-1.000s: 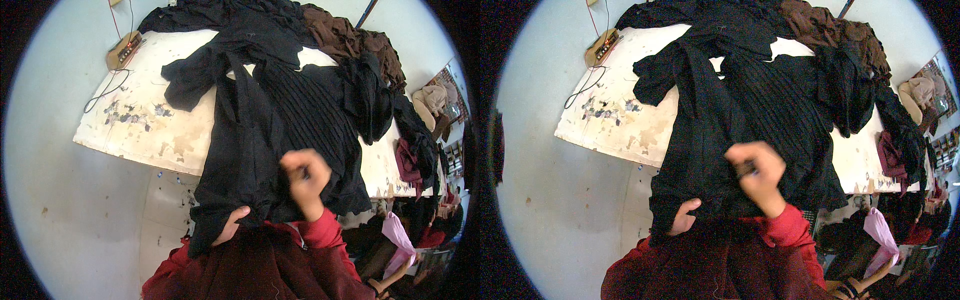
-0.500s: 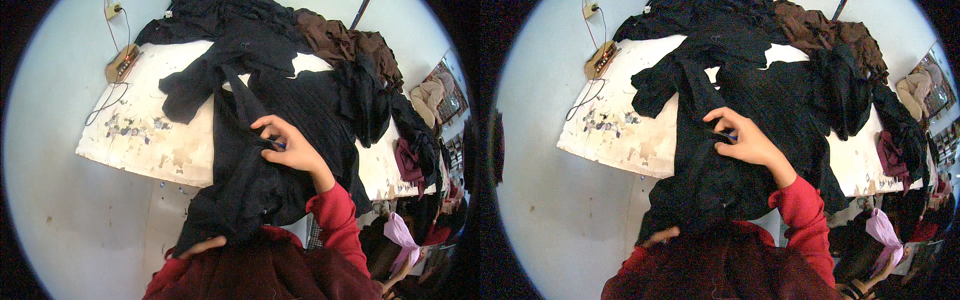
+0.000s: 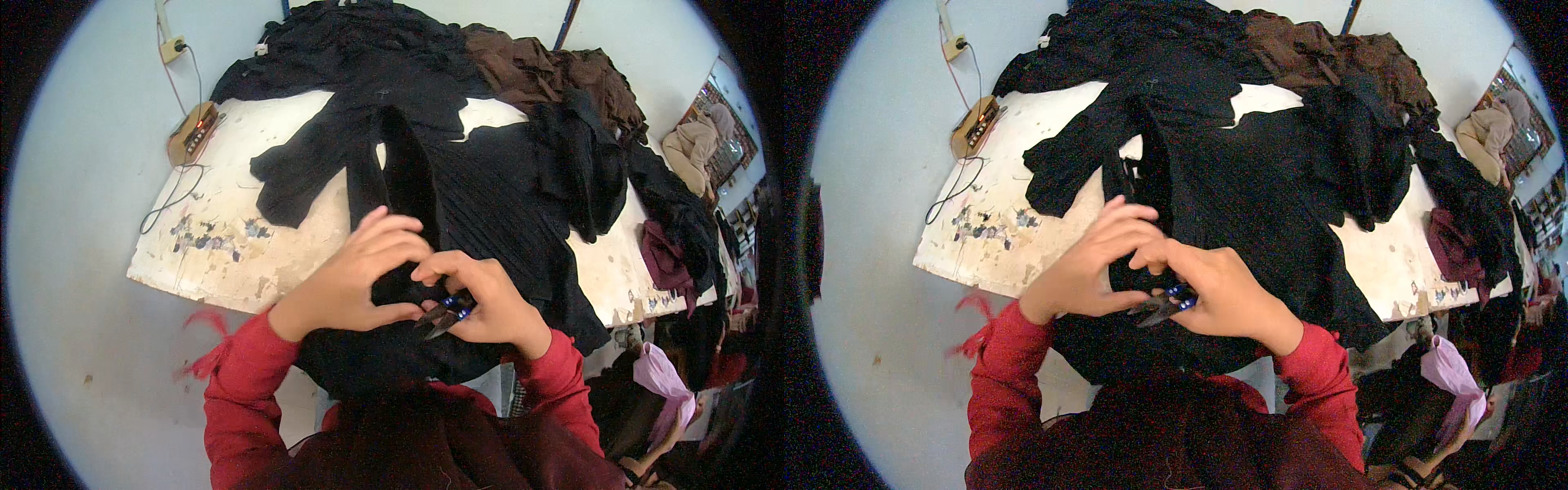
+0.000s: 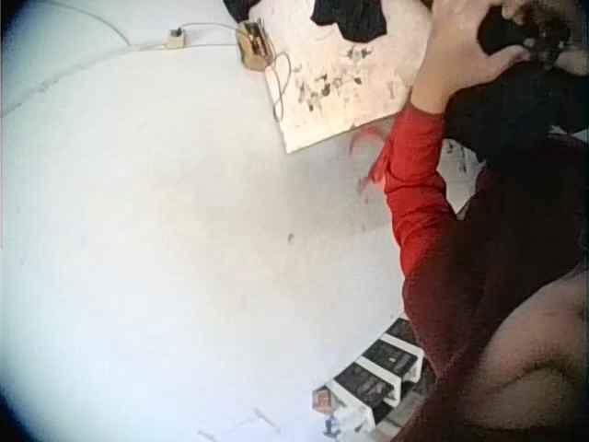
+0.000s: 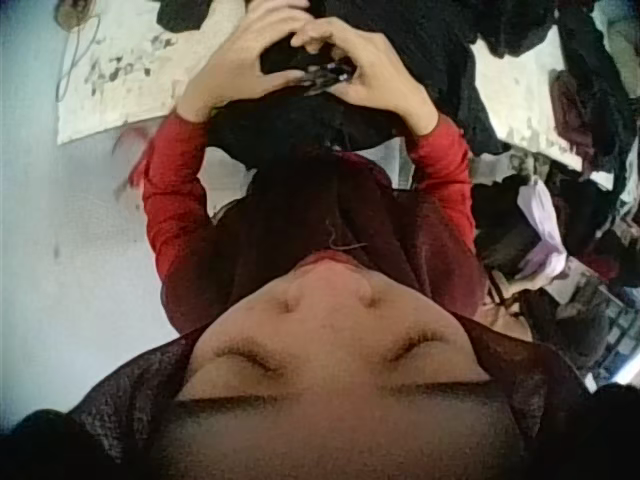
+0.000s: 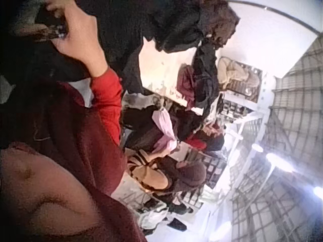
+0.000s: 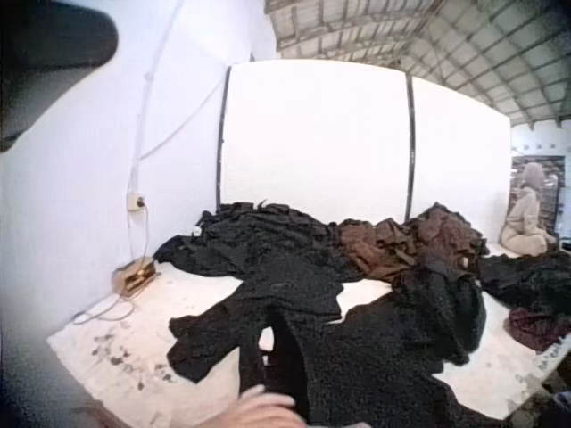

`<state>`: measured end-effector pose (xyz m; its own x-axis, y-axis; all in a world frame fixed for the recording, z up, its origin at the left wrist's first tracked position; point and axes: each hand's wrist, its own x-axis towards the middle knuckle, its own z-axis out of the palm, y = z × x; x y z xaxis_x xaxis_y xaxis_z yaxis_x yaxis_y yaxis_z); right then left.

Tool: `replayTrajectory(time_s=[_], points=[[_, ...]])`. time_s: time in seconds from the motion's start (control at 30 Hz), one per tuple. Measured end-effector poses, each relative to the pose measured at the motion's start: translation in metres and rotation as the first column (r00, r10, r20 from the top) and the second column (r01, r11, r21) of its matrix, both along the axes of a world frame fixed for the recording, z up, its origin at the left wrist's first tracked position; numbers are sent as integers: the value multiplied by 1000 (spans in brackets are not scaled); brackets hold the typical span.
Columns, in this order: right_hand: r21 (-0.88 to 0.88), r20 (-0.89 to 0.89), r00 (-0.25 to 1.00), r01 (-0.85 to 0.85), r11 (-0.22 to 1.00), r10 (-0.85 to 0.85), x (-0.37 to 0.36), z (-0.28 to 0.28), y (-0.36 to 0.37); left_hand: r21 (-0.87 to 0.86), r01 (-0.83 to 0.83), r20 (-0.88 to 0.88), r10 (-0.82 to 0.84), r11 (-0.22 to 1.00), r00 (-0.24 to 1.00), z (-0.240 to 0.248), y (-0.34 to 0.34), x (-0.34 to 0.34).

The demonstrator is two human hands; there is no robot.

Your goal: The person uses a small blue utility knife to trim loose threads and excess fabric from a black pleated garment laid on a white work table. They repeatedly lift and reposition the garment to access different areas while cutting.

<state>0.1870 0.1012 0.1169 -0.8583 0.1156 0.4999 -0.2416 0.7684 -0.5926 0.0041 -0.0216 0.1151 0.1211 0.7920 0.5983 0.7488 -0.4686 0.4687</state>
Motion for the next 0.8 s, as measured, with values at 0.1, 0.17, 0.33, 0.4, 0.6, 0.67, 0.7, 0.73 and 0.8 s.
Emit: replayTrajectory(time_s=[0.1, 0.17, 0.33, 0.4, 0.6, 0.67, 0.7, 0.73, 0.8], points=[[170, -27, 959, 284, 944, -283, 18, -3, 6, 50, -98, -189, 106, 994, 976, -18, 20, 3], [204, -123, 882, 471, 858, -455, 28, -13, 17, 192, -243, -340, 297, 951, 892, -33, 14, 15], [-96, -206, 759, 613, 784, -618, 36, -74, 32, 641, -251, -195, 470, 726, 861, -76, 0, 18], [-301, 20, 854, 500, 812, -519, 31, -84, 34, 662, -250, -208, 495, 706, 844, -85, 1, 18], [-500, 123, 953, 300, 812, -276, 40, -40, 26, 644, -317, -126, 506, 696, 853, -91, 4, 18], [-395, 12, 975, 207, 895, -220, 38, -23, 20, 645, -303, -119, 484, 701, 867, -81, 9, 23], [-339, -42, 983, 154, 928, -179, 34, -17, 16, 644, -299, -119, 478, 704, 870, -77, 9, 24], [-332, -46, 988, 126, 935, -150, 29, -12, 11, 646, -287, -127, 471, 707, 873, -77, 11, 25], [-258, -38, 988, 133, 957, -147, 14, -5, 3, 650, -263, -143, 455, 713, 879, -77, 12, 26]])
